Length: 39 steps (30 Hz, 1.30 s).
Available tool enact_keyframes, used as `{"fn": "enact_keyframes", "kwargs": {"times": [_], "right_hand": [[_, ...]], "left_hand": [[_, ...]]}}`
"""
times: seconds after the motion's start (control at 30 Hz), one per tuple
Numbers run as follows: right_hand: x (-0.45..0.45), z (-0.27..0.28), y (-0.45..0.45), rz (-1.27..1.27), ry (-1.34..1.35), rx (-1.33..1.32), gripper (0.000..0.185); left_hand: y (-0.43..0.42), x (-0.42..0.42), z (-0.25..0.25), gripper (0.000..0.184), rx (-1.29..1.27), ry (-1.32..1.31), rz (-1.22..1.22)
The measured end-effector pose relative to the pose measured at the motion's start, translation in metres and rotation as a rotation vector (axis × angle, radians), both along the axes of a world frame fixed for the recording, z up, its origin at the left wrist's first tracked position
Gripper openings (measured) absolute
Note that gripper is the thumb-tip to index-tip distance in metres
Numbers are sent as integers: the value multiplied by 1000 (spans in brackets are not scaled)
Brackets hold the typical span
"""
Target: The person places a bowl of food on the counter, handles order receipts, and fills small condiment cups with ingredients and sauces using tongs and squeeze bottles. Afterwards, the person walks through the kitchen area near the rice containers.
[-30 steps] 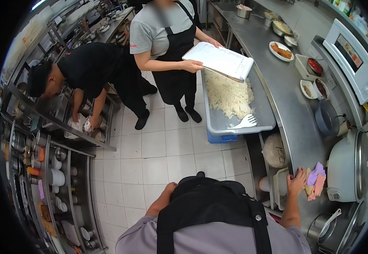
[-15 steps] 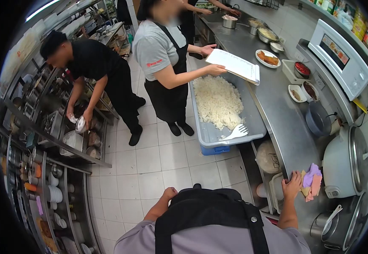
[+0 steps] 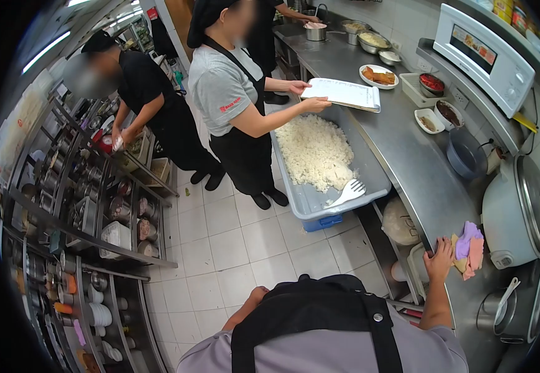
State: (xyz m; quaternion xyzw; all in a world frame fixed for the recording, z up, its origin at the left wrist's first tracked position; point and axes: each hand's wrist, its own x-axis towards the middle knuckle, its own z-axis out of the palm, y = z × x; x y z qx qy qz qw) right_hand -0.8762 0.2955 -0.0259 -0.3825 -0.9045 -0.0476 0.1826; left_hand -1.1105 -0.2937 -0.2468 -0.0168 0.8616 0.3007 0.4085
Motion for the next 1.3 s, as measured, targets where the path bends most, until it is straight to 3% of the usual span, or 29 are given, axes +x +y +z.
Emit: {"fn": "enact_keyframes", "kwargs": {"times": [0.2, 0.3, 0.8, 1.0, 1.1, 1.13, 1.2, 1.23, 1.3], "right_hand": [[0, 3, -1, 1, 4, -13, 68], [0, 1, -1, -1, 5, -8, 68], [0, 2, -2, -7, -8, -6, 69], [-3, 6, -4, -12, -25, -16, 69], [3, 7, -7, -4, -5, 2, 66], [5, 6, -8, 12, 0, -12, 66], [2, -4, 1, 21, 51, 12, 66], [1, -4, 3, 10, 98, 42, 66], [3, 3, -3, 1, 36, -20, 68]], "left_hand": [[11, -12, 10, 26, 6, -17, 12], [12, -18, 4, 25, 12, 95, -74], [-2, -6, -7, 37, 32, 62, -7], [0, -14, 1, 38, 60, 42, -21], [-2, -6, -4, 33, 95, -88, 67], [-2, -10, -3, 30, 169, 84, -181], [15, -37, -24, 26, 234, 178, -300], [43, -46, 3, 35, 260, -52, -38], [109, -91, 67, 35, 309, 269, -286]]}}
